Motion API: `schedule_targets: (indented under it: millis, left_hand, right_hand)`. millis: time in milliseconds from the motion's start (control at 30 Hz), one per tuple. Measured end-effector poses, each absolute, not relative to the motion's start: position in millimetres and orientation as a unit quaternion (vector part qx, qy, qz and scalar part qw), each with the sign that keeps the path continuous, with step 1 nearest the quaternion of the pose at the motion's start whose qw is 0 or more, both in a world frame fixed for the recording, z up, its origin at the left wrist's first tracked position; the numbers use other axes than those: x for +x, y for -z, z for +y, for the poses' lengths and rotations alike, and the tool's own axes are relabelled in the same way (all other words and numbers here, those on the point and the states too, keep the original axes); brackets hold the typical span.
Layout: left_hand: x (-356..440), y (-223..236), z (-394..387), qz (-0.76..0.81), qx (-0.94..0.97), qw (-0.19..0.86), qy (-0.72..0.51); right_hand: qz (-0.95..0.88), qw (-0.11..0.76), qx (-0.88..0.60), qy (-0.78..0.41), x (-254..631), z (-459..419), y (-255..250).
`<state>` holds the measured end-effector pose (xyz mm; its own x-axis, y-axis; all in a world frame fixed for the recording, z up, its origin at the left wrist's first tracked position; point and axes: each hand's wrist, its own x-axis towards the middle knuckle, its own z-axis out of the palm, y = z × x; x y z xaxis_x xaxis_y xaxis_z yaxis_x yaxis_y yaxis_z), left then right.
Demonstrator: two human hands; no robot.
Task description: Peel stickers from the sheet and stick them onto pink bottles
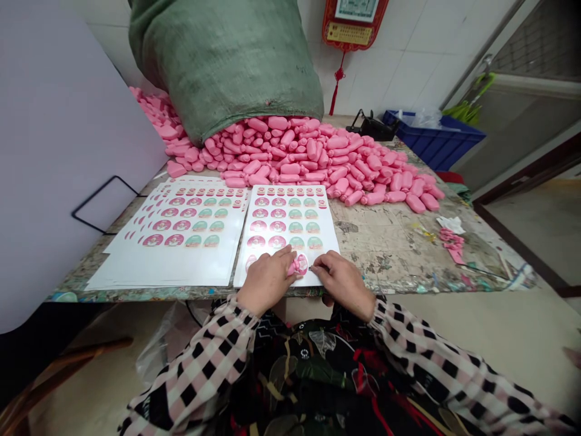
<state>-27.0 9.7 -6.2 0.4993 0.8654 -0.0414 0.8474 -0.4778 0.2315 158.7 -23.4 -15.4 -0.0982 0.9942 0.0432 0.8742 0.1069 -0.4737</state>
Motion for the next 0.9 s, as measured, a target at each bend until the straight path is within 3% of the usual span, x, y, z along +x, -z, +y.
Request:
schedule_targets:
  millis: [300, 700, 900]
  left_hand:
    - [-33.9, 7.1, 14.1, 0.445, 0.882, 0.150, -0.041]
    - [-33.2, 10.4, 11.3, 0.458, 0.879, 0.123, -0.055]
    - [-32.9, 8.9, 8.3, 0.462, 0.874, 0.135, -0.064]
  right_hand:
    - [-0.742, 0.179, -0.631, -0.141, 154.5, -36.6, 14.0]
    - [-0.800, 0.163, -0.554, -0.166, 168.2, -31.8, 14.2]
    - [-0.736, 0.186, -0.632, -0.152, 166.9, -29.3, 14.1]
